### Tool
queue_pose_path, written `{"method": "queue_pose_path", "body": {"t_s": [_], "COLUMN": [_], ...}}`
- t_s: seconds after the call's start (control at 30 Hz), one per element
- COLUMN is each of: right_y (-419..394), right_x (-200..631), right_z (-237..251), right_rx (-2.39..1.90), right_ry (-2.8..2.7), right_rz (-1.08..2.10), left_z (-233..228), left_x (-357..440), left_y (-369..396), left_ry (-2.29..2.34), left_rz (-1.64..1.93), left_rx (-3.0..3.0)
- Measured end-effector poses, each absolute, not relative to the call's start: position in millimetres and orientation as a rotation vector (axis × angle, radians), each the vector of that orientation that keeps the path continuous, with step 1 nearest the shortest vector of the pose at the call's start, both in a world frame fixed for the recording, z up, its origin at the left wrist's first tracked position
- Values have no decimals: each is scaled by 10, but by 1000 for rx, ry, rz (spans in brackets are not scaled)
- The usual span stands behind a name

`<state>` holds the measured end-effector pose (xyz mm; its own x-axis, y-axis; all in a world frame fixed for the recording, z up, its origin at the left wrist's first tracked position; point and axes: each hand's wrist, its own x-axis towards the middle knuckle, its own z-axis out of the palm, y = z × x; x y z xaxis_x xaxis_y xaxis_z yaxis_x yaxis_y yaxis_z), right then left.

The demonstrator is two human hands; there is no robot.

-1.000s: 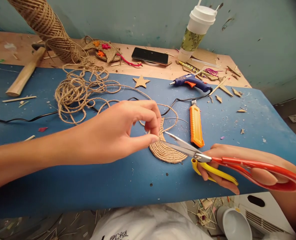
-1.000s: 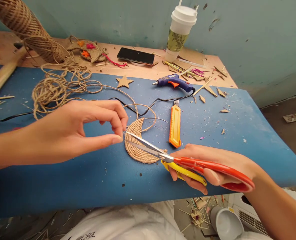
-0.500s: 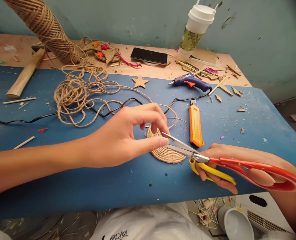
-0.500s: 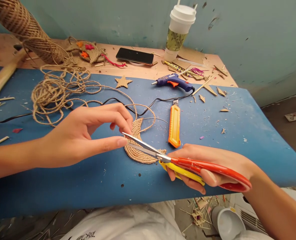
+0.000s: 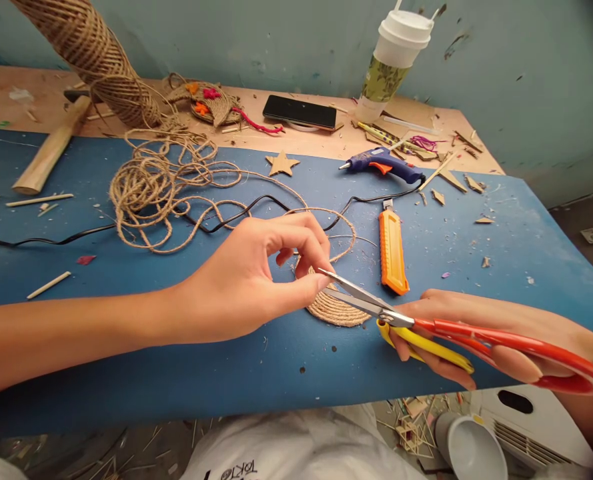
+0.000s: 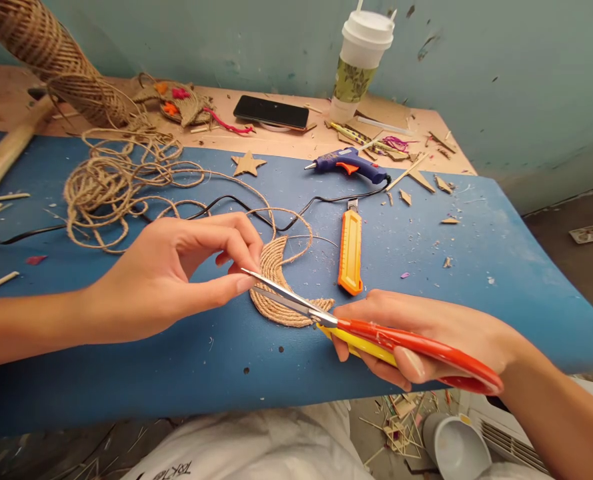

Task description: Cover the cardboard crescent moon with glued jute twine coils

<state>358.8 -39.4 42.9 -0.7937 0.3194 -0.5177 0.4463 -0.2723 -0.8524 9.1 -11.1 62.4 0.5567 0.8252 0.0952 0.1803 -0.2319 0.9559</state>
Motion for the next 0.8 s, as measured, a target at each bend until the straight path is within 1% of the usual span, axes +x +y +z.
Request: {"method": "queue_pose_path", "body": {"t_s": [0.1,0.23,0.4,0.57,0.67,0.8], "right_y": [-410,-406,-386,-402,-418,-431], "right_x": [3564,3503,3480,3471,3482,3544], "right_z": [446,515,531,594,610,545], "right_rx": [999,1043,1035,1056,1038,982], "right_ry": [1791,1844,1869,1950,2050,2112], "right_rz": [-2257,-2198,-2190,-2091,-2116,-2162], "left_z": [630,668,754,797,796,783], "left_x": [94,99,73,19,3,-9], "left_y": [-117,-97,-53,-21,-7,77], "left_ry": [849,833,853,889,883,905], "left_rz": [736,679,572,484,496,600], "left_rx": [1691,1641,1692,1746,1800,1804]}}
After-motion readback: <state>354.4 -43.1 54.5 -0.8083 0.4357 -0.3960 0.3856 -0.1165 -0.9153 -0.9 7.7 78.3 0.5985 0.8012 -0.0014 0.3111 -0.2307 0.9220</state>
